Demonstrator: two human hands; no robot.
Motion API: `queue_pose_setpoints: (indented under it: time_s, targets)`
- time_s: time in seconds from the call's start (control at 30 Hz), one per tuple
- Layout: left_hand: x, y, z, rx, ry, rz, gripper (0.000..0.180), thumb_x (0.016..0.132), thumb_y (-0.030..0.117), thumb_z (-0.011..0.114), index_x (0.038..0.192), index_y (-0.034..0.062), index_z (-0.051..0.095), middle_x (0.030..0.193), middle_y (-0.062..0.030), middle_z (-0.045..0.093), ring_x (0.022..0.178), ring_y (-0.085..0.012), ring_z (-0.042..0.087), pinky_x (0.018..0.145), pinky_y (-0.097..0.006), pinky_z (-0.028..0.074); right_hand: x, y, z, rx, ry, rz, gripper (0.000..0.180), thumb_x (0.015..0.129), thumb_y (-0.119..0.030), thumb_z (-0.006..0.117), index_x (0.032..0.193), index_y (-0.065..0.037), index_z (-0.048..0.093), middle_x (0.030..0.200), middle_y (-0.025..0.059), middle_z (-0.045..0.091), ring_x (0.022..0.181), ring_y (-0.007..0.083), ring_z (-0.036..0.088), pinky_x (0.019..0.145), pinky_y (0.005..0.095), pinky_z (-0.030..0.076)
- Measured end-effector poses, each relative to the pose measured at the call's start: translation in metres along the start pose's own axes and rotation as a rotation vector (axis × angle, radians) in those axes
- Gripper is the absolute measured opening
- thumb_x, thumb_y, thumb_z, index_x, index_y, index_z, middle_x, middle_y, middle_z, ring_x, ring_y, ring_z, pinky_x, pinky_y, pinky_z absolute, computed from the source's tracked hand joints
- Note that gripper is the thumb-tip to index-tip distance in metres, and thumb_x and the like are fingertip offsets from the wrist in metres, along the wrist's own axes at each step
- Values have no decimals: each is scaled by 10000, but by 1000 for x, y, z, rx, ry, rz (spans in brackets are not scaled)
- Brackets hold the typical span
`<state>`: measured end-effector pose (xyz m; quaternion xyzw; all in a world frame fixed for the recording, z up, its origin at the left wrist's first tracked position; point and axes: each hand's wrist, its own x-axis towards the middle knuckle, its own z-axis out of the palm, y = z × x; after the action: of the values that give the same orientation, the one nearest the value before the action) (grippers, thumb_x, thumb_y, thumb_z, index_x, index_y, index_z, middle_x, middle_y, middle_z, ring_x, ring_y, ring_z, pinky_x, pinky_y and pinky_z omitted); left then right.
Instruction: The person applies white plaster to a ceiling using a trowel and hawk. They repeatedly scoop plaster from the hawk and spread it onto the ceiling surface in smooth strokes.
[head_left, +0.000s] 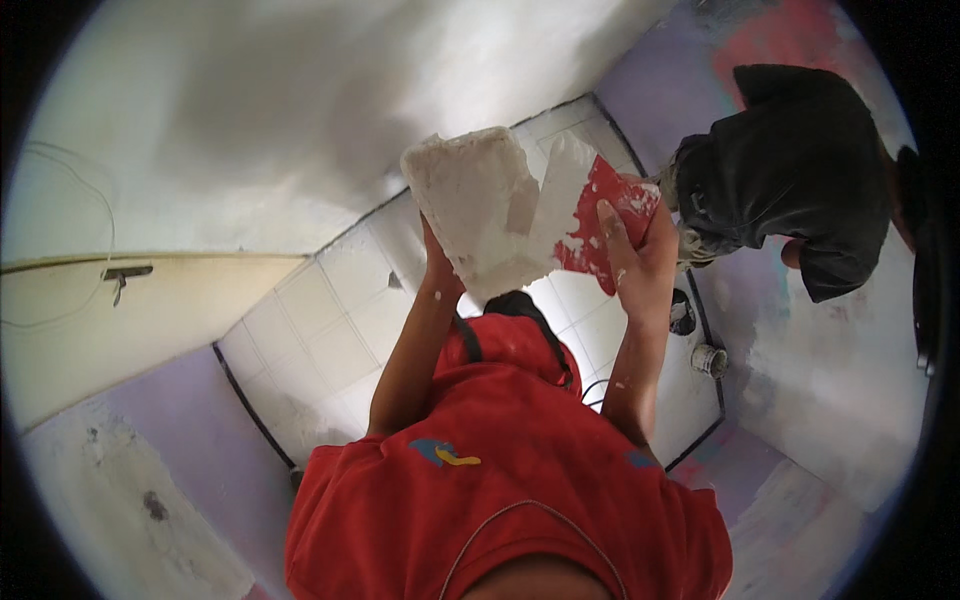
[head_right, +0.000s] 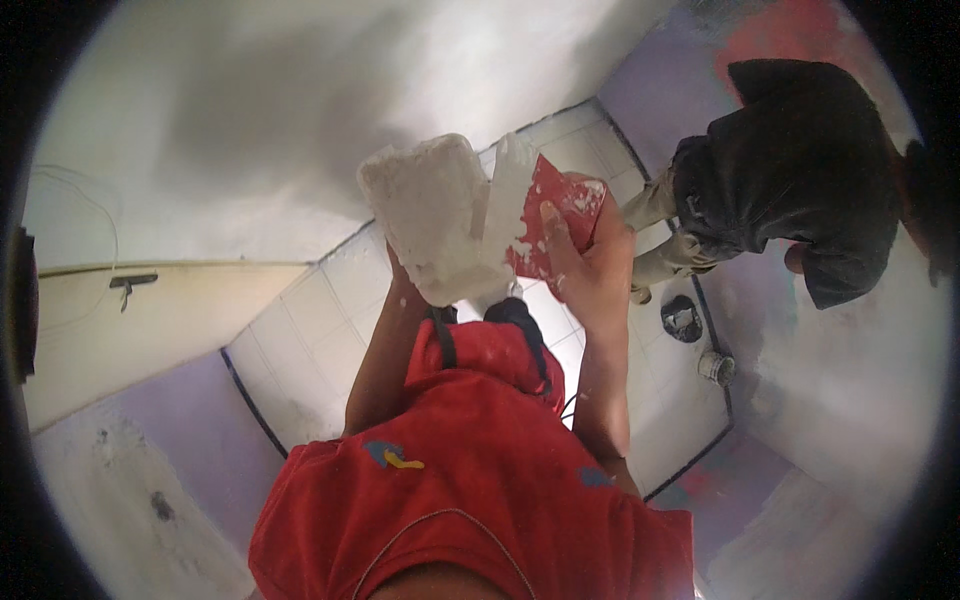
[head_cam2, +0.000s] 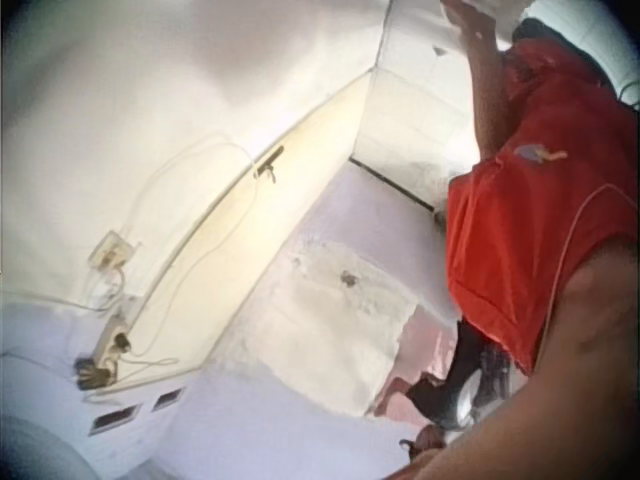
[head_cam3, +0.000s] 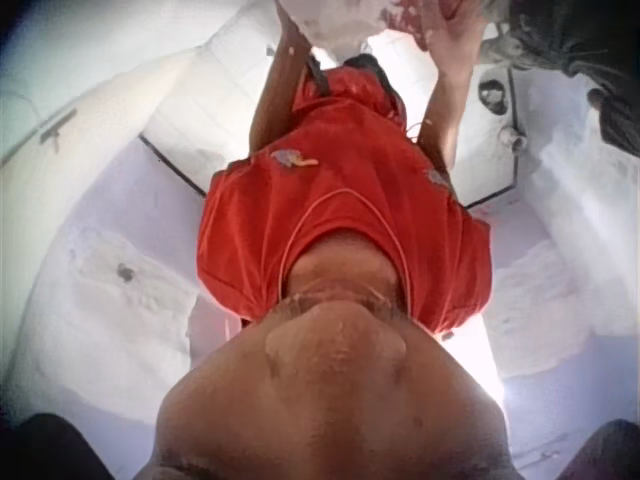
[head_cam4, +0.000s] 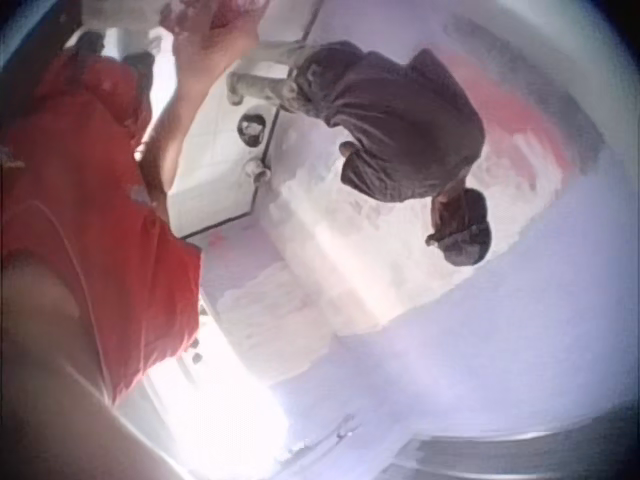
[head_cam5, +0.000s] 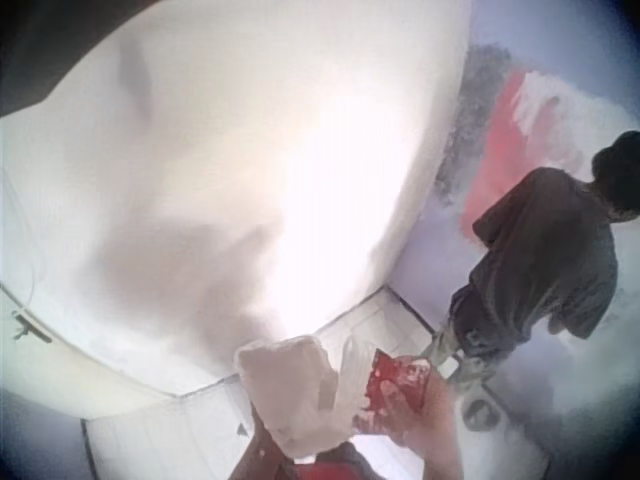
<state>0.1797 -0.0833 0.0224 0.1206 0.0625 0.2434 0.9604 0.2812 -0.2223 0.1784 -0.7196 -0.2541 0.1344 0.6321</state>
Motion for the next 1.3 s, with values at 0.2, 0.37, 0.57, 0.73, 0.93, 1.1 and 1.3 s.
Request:
queue_pose_setpoints:
  time_s: [0.2, 0.37, 0.57, 0.73, 0.93, 1.1, 1.3]
  targets:
    - [-30, -39, -79, -44, 270, -20, 801, 863, 691, 343, 1427, 126, 277, 1396, -117, 402, 1239, -309, 446, 998, -480, 420, -9, 101, 15, -272, -229, 106, 239, 826, -116, 630, 1008, 4, 533, 885, 151, 597, 806, 266, 600, 725, 360, 468]
    - [-80, -45, -98, -8, 467, 17, 978, 767, 775, 371, 1451, 97, 200, 1410, -144, 386, 1220, -336, 464, 981, -506, 431, -36, 168, 42, -433, -373, -68, 371, 813, -88, 618, 1128, 31, 460, 1140, 202, 469, 1066, 316, 468, 924, 400, 385]
    - [-138, -52, -232, 163, 777, -230, 647, 878, 417, 502, 1358, 16, 339, 1284, -188, 488, 1138, -348, 528, 946, -490, 467, -67, 273, 84, -252, -561, 198, 462, 891, -183, 561, 1269, 23, 392, 1281, 180, 391, 1197, 281, 392, 1005, 372, 328]
    - [-142, -40, -360, 222, 1033, -168, 564, 806, 241, 540, 1298, -3, 410, 1157, -167, 552, 1051, -324, 570, 896, -451, 492, -67, 462, 135, 173, -466, 726, 333, 987, -291, 416, 1122, -14, 542, 1057, 104, 588, 1009, 173, 545, 897, 295, 410]
    - [-138, -11, -538, 192, 1038, -26, 561, 789, 225, 506, 1296, 5, 413, 1185, -167, 535, 1076, -337, 549, 906, -458, 476, -107, 817, 240, -483, -664, 276, 360, 839, -132, 600, 1179, -40, 524, 1103, 211, 567, 1064, 308, 552, 885, 376, 460]
    - [-118, -11, -667, 311, 1156, 27, 560, 779, 223, 507, 1297, 32, 416, 1196, -150, 528, 1086, -332, 543, 914, -468, 469, -128, 950, 324, -1107, -835, 9, 600, 755, -142, 630, 1323, -122, 438, 1285, 254, 448, 1215, 359, 441, 991, 464, 390]
    - [-111, -23, -712, 213, 1113, -24, 519, 767, 206, 511, 1256, 42, 455, 1159, -126, 550, 1062, -307, 554, 902, -467, 468, -120, 1005, 340, -889, -1040, 104, 438, 771, -134, 609, 1197, -65, 532, 1204, 226, 534, 1117, 369, 523, 960, 450, 411]
